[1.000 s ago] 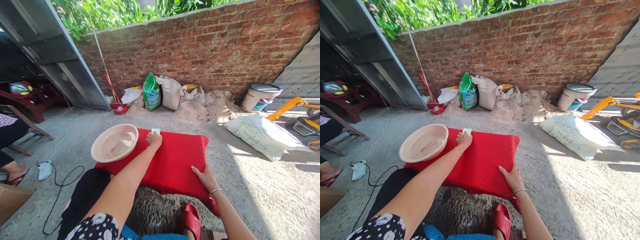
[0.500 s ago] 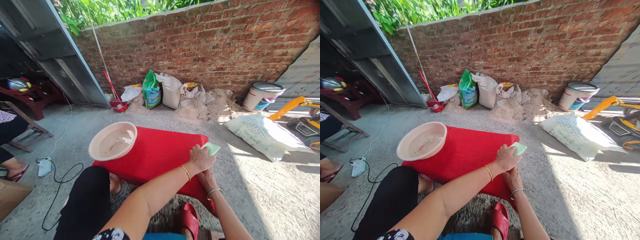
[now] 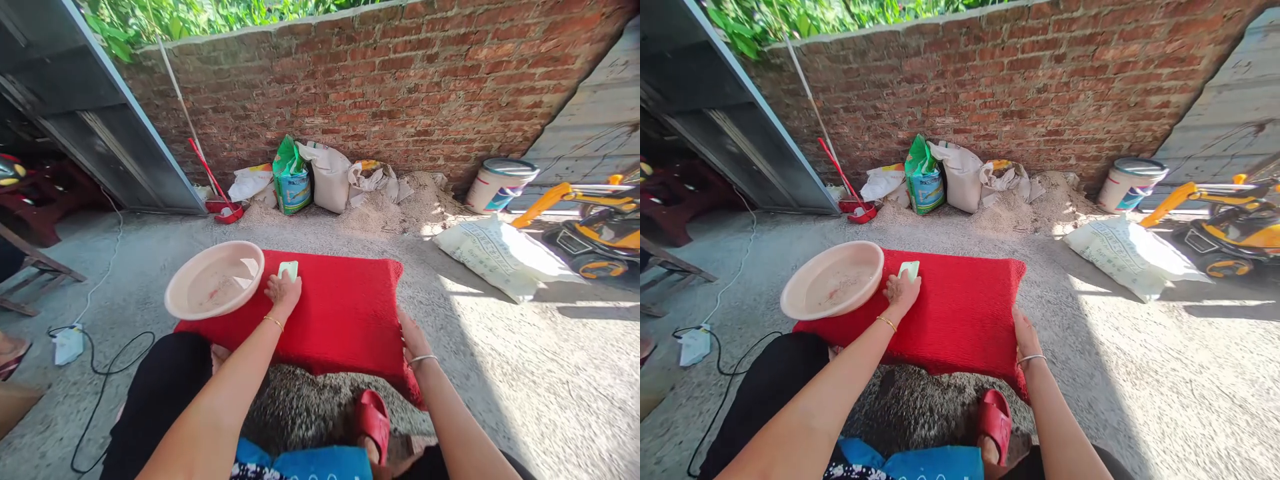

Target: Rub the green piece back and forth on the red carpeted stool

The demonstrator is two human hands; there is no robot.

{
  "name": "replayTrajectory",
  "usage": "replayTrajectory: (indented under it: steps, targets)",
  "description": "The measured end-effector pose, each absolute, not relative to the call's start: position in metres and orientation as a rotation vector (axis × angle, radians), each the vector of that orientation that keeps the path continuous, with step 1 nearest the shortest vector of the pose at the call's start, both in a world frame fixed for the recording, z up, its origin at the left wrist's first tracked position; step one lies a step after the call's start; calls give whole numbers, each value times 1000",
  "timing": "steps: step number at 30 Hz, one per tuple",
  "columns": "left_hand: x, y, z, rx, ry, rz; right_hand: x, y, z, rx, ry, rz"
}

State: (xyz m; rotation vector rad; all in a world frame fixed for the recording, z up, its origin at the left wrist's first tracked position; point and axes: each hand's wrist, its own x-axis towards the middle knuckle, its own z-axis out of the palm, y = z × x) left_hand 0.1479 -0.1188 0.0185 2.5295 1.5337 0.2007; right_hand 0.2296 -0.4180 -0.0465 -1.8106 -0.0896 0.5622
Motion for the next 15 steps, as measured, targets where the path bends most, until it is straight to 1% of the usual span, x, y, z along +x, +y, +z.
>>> replayTrajectory:
  steps: [2,5,10,12,15]
  targets:
    - [164,-146,16,2588,1433,184,233,-422,-44,-1648,133,602]
    - [189,-210,15,2695,1133,132,238,-426,-44,-1399,416,591]
    - [198,-316,16,2728,444,36,245,-428,-52,-1221,550,581]
    - [192,-332,18,2692,293,-6,246,-429,-55,-1208,545,547]
    - [179,-312,23,2663,376,51,246,-428,-56,-1256,501,573]
